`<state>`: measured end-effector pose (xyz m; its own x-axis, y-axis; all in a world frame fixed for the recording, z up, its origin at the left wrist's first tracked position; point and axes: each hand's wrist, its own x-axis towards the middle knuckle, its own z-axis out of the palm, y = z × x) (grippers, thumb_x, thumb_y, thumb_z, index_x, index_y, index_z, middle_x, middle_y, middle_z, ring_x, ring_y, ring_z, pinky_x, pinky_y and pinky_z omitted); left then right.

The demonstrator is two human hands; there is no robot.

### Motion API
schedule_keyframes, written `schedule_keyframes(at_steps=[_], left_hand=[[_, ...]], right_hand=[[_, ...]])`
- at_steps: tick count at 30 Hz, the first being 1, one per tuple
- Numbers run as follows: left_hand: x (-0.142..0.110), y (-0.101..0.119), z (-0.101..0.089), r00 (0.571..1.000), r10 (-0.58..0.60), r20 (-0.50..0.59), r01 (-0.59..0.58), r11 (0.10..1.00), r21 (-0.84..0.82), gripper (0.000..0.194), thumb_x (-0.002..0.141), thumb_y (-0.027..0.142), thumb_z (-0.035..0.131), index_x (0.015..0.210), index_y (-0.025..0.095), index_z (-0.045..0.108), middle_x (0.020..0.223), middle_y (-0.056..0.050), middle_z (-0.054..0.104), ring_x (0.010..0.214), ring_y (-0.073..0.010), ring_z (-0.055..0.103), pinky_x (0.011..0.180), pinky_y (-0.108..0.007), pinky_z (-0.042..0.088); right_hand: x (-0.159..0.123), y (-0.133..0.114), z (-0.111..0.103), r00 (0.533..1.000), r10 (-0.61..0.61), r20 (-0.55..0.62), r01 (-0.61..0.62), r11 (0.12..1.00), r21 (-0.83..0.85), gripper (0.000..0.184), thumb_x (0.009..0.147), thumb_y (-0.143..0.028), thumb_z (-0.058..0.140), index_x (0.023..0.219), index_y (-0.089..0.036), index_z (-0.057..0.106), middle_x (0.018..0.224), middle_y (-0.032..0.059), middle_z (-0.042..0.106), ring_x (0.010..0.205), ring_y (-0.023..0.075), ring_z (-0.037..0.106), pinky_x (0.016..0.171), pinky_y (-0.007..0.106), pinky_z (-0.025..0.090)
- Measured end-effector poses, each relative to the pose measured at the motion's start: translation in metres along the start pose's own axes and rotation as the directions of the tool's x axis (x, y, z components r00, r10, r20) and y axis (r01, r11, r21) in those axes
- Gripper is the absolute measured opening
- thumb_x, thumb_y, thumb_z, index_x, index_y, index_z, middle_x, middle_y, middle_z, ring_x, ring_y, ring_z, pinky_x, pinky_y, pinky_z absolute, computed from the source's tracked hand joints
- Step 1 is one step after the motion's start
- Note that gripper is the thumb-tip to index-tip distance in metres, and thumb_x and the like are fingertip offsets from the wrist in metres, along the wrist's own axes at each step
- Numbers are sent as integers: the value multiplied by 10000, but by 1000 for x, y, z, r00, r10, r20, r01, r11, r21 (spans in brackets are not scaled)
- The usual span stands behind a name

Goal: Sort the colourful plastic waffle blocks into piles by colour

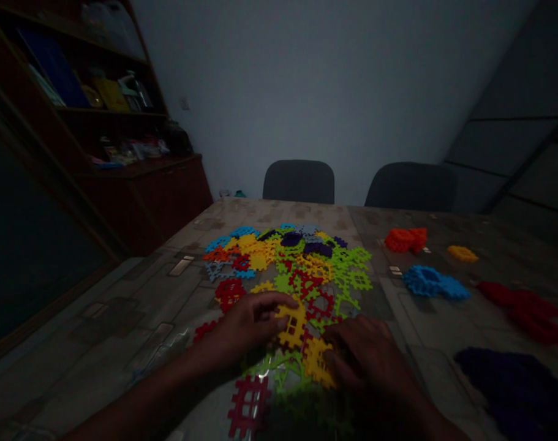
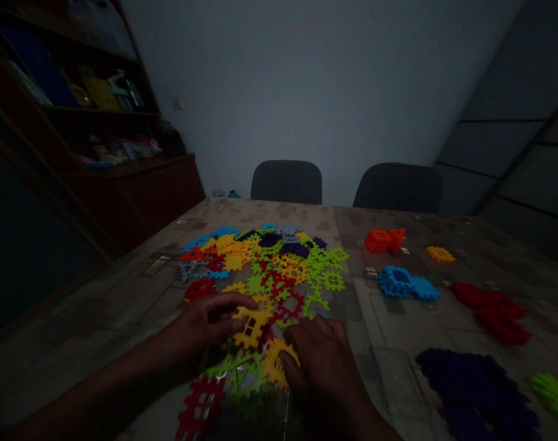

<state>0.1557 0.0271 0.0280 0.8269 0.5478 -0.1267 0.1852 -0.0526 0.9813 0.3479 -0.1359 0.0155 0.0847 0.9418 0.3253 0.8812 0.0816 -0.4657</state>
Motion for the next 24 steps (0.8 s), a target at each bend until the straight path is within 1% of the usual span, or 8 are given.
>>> schedule_keyframes(at_steps=[2,5,7,9,11,14,18,24], left_hand=[[-1,-5,12,997,-74,17,76,972,-222,514,735,555,791,1063,199,618,835,-27,608,687,-149,575,605,-248,443],[-6,-8,27,998,-54,28,59,962,-268,496,743,513,781,1104,206,633,913,-59,662,728,-166,610,666,-284,469],[-11,-6,32,998,26,49,-17,986,-165,416,814,468,708,1142,218,651,969,-72,682,795,-183,619,714,-308,479],[-15,0,32,993,87,85,-90,996,27,322,875,419,627,1128,227,676,902,-53,678,771,-177,596,677,-289,459],[-18,6,27,991,82,106,-102,974,202,280,909,397,554,1071,223,702,727,-14,618,625,-147,522,558,-251,379],[-14,12,10,997,67,45,-77,962,261,324,929,425,504,1066,198,691,661,0,589,530,-130,470,497,-246,328],[-3,14,-17,982,181,-57,-139,891,432,324,934,418,516,1095,187,677,898,-76,697,770,-202,626,676,-320,466],[6,2,-36,918,381,108,-359,687,631,244,958,320,539,1157,238,653,1244,-87,641,1164,-252,568,999,-397,432]], right_hand=[[-2,-3,1,1000,-12,-28,11,1000,-19,198,863,-215,570,1053,-237,625,894,37,696,824,229,604,783,399,410],[-4,-5,2,997,-41,-59,37,996,-76,342,834,-221,590,1175,-228,616,967,61,710,858,246,624,766,398,434],[-4,-4,3,997,-38,-60,32,995,-98,351,826,-196,578,1172,-234,627,971,55,717,862,241,631,764,390,441],[-5,-2,3,999,-16,-51,11,995,-98,326,840,-175,545,1145,-238,641,958,45,717,864,232,632,770,385,438],[-5,1,3,1000,7,-30,-9,996,-83,289,862,-169,505,1098,-241,655,933,35,712,866,228,626,781,391,427],[-5,3,4,999,32,-23,-34,996,-82,267,887,-203,508,1106,-241,656,957,37,709,893,240,615,805,411,410],[-1,-3,8,1000,7,-14,-8,997,-83,331,854,-261,649,1183,-231,636,1036,53,698,941,254,595,840,417,397],[7,-12,12,996,24,90,-10,988,-154,545,732,-443,828,1179,-207,624,1092,78,658,969,292,549,861,449,373]])
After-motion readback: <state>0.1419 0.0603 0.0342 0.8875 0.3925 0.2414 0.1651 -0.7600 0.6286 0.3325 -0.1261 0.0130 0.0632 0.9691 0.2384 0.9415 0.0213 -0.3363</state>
